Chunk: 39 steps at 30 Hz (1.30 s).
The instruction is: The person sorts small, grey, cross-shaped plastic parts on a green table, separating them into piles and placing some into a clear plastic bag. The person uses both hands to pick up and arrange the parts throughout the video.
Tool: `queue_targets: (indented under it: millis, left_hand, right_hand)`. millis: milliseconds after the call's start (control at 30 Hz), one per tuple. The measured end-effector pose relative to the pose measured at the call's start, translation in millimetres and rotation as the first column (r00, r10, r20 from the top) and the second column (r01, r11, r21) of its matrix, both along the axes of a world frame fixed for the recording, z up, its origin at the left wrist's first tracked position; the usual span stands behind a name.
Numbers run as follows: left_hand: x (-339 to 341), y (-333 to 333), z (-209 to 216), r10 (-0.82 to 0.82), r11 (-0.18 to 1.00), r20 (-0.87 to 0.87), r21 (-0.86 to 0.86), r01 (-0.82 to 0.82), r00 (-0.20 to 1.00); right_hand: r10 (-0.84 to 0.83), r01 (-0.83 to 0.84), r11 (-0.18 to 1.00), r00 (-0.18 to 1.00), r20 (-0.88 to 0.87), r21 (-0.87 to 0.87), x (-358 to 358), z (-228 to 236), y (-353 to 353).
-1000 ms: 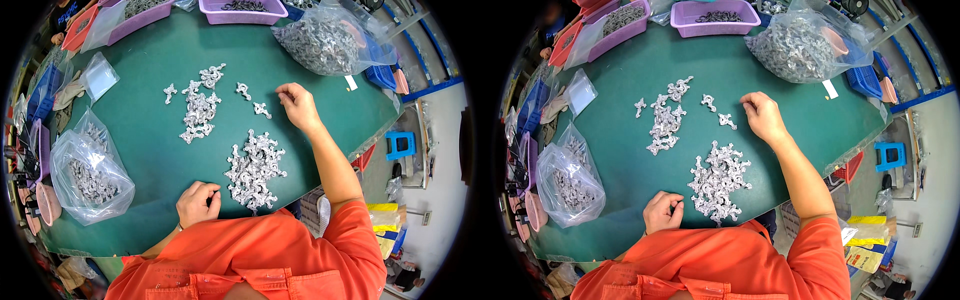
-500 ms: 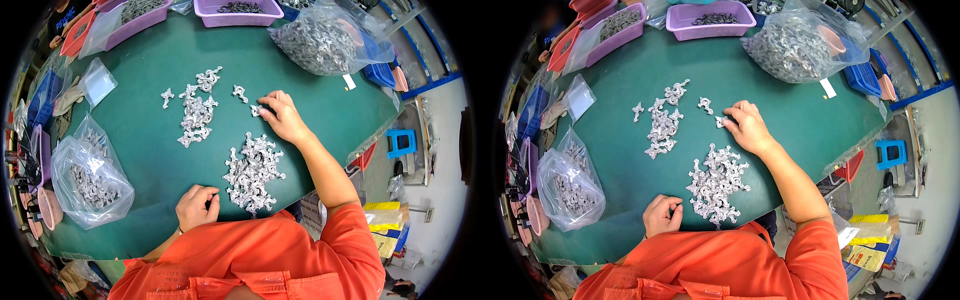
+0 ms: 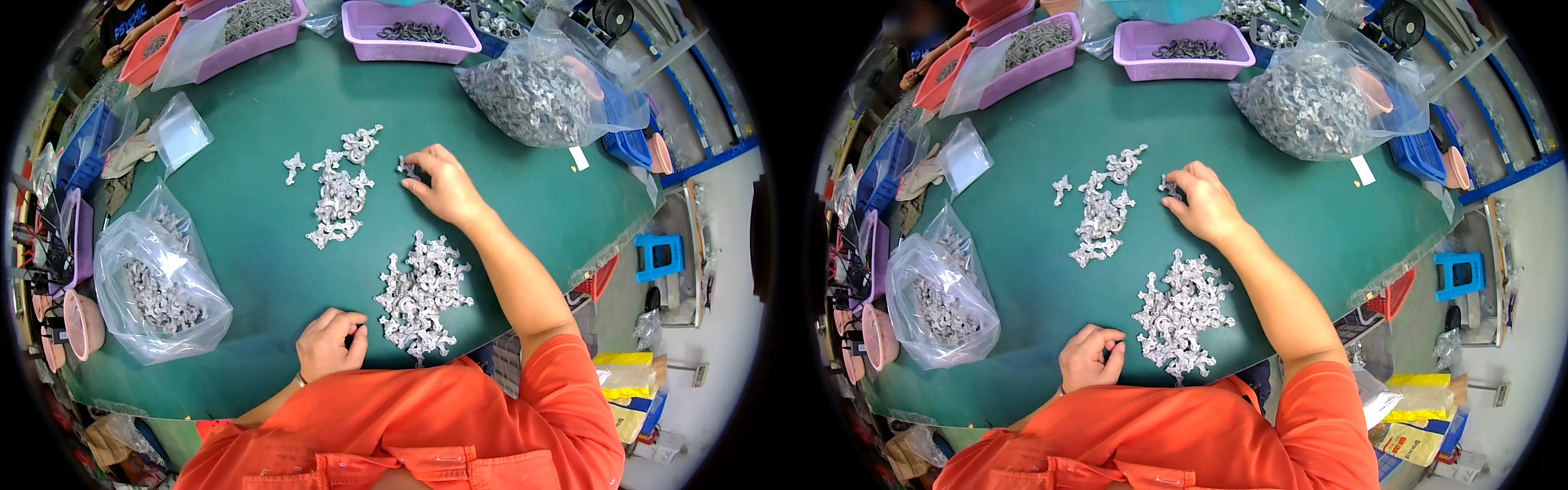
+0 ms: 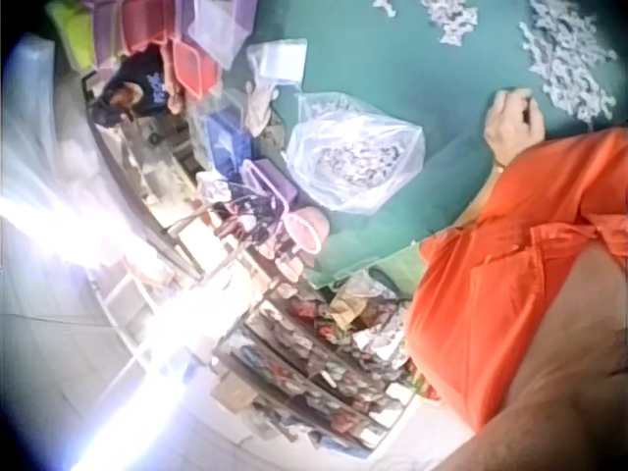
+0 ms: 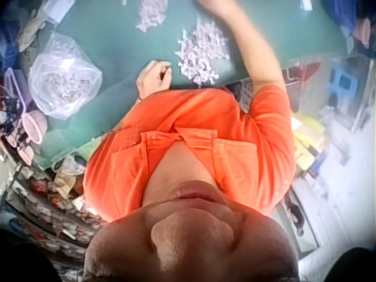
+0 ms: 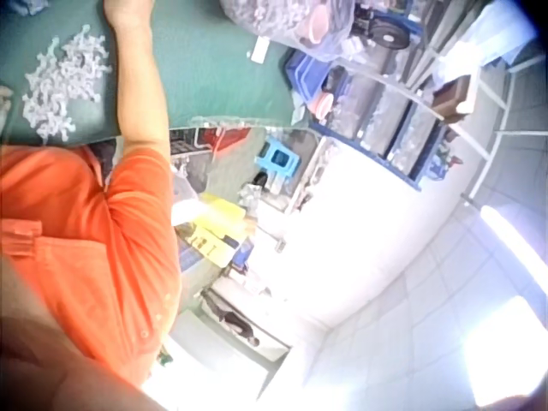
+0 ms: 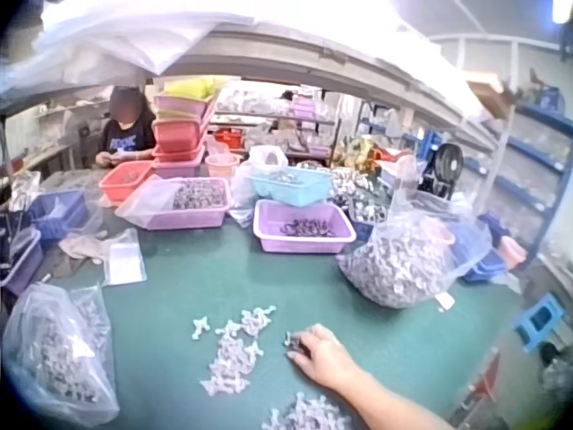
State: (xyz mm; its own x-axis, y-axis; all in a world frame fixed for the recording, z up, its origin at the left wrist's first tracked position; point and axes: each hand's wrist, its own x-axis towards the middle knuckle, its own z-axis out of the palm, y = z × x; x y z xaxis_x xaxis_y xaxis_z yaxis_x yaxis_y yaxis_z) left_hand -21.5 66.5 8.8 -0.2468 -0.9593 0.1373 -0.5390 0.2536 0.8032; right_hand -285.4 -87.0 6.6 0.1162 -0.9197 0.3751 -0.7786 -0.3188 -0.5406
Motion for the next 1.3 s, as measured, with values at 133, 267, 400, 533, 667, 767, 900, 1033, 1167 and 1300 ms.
queue_targets:
  millis: [133, 267, 400, 533, 667, 767, 900, 1033, 1167, 1300]
  left_hand:
    - [1.1, 2.4, 1.7, 0.011, 0.998, 0.026, 0.065, -0.012, 1.0]
    - [0.5, 1.8, 2.1, 0.002, 0.999, 0.022, 0.04, -0.003, 1.0]
    - [0.6, 1.1, 2.1, -0.007, 0.999, 0.002, 0.051, 0.007, 1.0]
    - [-1.2, 0.9, -3.4, 0.003, 1.0, -0.042, -0.027, -0.005, 0.999]
    - [-0.7, 1.1, -2.5, 0.006, 1.0, -0.023, -0.027, -0.007, 1.0]
    - [-1.0, 1.1, -2.3, 0.01, 1.0, -0.029, -0.018, -0.01, 1.0]
    - [-1.9, 1.3, -1.6, 0.007, 1.0, -0.031, -0.029, -0.008, 1.0]
    - [-0.9, 1.5, -0.6, 0.012, 1.0, -0.004, -0.01, -0.012, 1.0]
    - [0.6, 2.3, 0.6, 0.015, 1.0, 0.001, 0.004, -0.015, 1.0]
    - [-1.2, 1.6, -2.1, 0.026, 0.999, -0.037, -0.045, -0.027, 0.999]
  right_hand:
    - [-0.241, 0.152, 0.945, 0.923, 0.301, 0.291, 1.7, 0.8, 0.6]
    - [-0.394, 0.362, 0.84, 0.919, -0.003, 0.405, -19.9, 12.4, 8.8]
    - [-0.38, 0.395, 0.874, 0.919, -0.108, 0.283, -48.5, 9.6, 14.3]
    - [-0.378, 0.351, 0.909, 0.921, 0.091, 0.225, -56.7, 6.4, 10.2]
    - [-0.249, 0.23, 0.957, 0.964, 0.092, 0.178, -48.2, -9.7, 6.5]
    - [-0.21, 0.172, 0.958, 0.965, 0.154, 0.228, -53.5, -18.5, 3.3]
    - [-0.184, 0.15, 0.964, 0.972, 0.146, 0.221, -53.0, -23.5, 2.7]
    - [-0.229, 0.12, 0.879, 0.955, 0.187, 0.461, -35.4, 6.0, 11.7]
    - [-0.029, -0.537, 0.535, 0.76, 0.649, 0.652, -57.2, 37.4, 17.5]
    - [0.376, -0.551, 0.636, 0.832, 0.407, 0.54, -18.4, 48.0, 6.4]
